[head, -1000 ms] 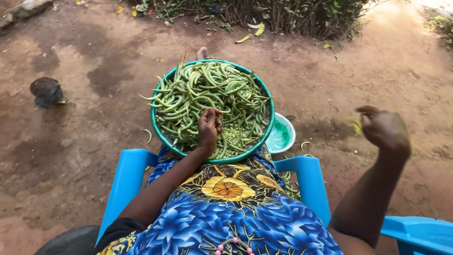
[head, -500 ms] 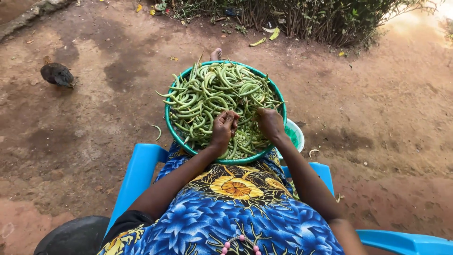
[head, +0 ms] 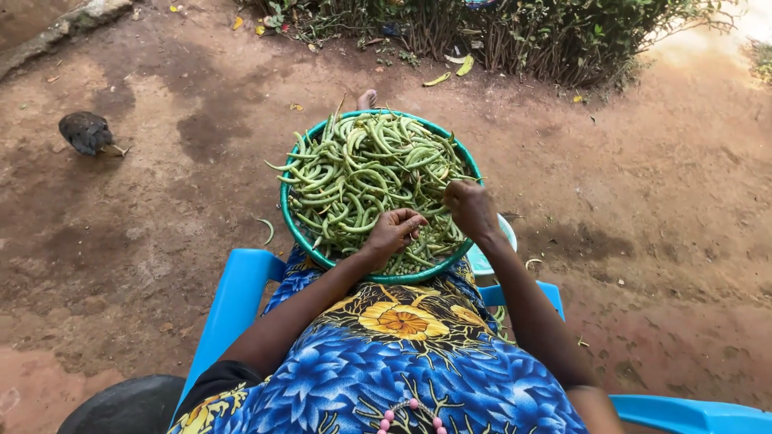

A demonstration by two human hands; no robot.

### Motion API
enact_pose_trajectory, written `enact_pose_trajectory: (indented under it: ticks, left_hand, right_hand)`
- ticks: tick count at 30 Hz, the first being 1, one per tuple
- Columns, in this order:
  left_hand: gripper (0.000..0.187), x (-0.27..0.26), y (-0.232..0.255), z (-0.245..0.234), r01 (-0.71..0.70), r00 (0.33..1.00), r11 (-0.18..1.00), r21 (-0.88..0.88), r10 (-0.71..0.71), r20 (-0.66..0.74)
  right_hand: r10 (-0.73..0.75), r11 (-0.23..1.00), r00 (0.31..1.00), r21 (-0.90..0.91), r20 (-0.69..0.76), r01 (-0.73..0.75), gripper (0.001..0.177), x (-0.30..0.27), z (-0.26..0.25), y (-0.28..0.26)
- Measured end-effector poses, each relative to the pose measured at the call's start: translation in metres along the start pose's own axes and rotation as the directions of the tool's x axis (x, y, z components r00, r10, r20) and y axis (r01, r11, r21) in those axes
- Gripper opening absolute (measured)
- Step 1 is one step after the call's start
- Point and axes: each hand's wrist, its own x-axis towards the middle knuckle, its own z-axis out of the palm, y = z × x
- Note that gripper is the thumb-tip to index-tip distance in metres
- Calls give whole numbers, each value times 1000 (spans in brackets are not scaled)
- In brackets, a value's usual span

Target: A person is sitting in a chair outdoors, shelling green beans from a large green basket.

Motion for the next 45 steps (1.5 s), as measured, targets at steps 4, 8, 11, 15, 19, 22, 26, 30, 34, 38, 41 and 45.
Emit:
enact_pose_trajectory:
  ticks: [4,8,11,15,19,22,26,30,34,38,41,45]
  left_hand:
    - [20,-8,12,9,7,1000,998,-57,-8,-15]
    - [24,-5,19,8,-100,985,987,-122,81,-155]
    - [21,1,15,1,-147,953,985,-92,117,-278]
    - [19,-5,23,10,-203,925,979,11,196,-324]
    - [17,-3,15,1,-237,915,967,97,255,-312]
    - [17,10,-1,-14,-254,919,946,201,301,-254]
    - [15,0,10,-3,-239,920,961,142,271,-284]
    - [17,-4,17,4,-248,921,966,76,259,-292]
    - [17,-5,15,4,-240,931,970,39,241,-275]
    - [15,-11,18,9,-182,962,981,-61,165,-216]
    - [13,-10,17,8,-118,977,986,-114,95,-193]
    - [19,-15,25,10,-23,990,989,-146,2,-141]
  right_hand:
    - [12,990,996,-139,-90,-25,12,-1,-39,-41]
    - [8,953,961,294,-276,77,16,-10,-11,-70]
    - [76,830,981,556,-179,37,8,-24,6,-84]
    - [92,746,994,665,-55,-32,9,-33,11,-85]
    - [28,820,1000,572,-9,-17,13,-38,38,-64]
    - [-35,858,999,513,4,27,25,-38,42,-56]
    - [64,496,970,836,234,-234,35,-40,30,-76]
    - [50,-316,836,803,546,-506,38,-45,21,-104]
    - [75,-248,843,829,533,-501,37,-41,10,-105]
    - [106,258,941,905,321,-338,35,-34,2,-92]
    - [99,340,953,890,287,-303,25,-32,7,-83]
    - [68,298,941,893,331,-336,26,-37,5,-81]
